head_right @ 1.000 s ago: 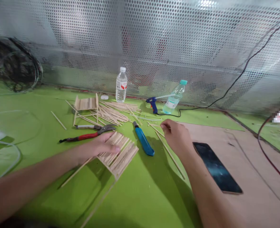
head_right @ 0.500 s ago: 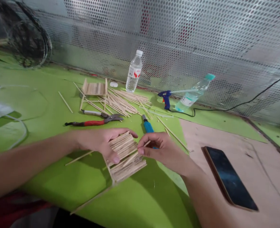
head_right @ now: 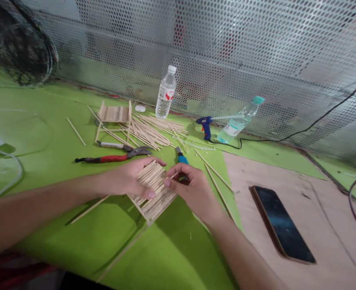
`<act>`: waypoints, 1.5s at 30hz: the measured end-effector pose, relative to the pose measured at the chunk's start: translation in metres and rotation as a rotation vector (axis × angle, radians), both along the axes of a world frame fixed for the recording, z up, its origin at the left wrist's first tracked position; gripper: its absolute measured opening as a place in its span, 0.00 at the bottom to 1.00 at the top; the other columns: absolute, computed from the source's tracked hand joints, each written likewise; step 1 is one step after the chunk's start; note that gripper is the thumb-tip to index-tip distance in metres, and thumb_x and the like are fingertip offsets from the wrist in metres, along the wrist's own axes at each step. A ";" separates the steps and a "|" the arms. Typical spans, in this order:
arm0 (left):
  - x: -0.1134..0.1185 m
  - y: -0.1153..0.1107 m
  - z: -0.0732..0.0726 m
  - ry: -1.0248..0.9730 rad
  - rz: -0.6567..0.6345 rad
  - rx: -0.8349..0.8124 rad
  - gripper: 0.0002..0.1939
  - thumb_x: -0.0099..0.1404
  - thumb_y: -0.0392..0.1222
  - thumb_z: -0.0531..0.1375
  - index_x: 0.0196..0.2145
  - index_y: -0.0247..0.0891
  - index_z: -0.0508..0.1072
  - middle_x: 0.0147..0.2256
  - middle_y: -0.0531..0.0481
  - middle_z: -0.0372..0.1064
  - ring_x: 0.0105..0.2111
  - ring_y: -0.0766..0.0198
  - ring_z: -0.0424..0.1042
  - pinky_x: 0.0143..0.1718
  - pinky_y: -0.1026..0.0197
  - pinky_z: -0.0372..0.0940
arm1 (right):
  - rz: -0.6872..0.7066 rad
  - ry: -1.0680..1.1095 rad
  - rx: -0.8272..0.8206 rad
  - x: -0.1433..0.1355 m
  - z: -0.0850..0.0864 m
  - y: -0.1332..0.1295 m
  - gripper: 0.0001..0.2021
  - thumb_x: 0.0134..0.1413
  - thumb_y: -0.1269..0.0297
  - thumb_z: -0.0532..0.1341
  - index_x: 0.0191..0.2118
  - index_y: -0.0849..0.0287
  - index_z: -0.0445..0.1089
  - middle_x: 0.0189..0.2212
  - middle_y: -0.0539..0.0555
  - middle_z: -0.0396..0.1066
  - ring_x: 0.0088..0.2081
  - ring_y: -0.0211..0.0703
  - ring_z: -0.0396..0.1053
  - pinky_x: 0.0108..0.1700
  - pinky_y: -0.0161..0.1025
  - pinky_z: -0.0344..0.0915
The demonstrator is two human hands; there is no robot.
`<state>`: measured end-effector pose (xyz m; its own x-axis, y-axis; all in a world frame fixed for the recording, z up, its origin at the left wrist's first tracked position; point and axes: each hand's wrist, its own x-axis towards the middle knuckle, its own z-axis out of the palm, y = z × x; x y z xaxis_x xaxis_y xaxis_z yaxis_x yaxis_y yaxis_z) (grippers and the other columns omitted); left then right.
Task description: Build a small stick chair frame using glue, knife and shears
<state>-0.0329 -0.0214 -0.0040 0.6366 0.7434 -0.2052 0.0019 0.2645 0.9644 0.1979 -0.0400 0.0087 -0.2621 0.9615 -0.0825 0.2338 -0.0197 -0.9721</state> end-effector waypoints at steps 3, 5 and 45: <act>0.002 -0.002 -0.001 -0.021 -0.009 0.020 0.44 0.51 0.34 0.76 0.61 0.43 0.63 0.47 0.47 0.75 0.47 0.51 0.78 0.48 0.48 0.73 | -0.044 0.028 0.002 -0.001 0.000 -0.002 0.17 0.45 0.58 0.78 0.38 0.55 0.73 0.28 0.44 0.66 0.33 0.38 0.62 0.34 0.36 0.57; 0.002 -0.003 -0.001 -0.029 -0.007 0.034 0.43 0.52 0.35 0.76 0.61 0.44 0.63 0.47 0.46 0.75 0.47 0.51 0.77 0.48 0.47 0.73 | -0.062 0.051 -0.004 -0.002 0.000 -0.001 0.18 0.43 0.60 0.79 0.38 0.54 0.73 0.27 0.44 0.67 0.32 0.38 0.62 0.34 0.36 0.56; 0.006 -0.018 0.005 0.156 0.142 0.083 0.40 0.55 0.41 0.76 0.61 0.50 0.64 0.45 0.49 0.76 0.38 0.56 0.80 0.35 0.54 0.78 | -0.187 0.223 -0.058 -0.008 -0.004 0.001 0.16 0.40 0.53 0.79 0.35 0.54 0.83 0.30 0.50 0.79 0.32 0.39 0.68 0.36 0.39 0.63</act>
<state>-0.0272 -0.0393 0.0006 0.4900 0.8415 -0.2274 0.1212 0.1926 0.9738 0.1897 -0.0388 0.0050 -0.0985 0.9902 -0.0992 0.0021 -0.0995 -0.9950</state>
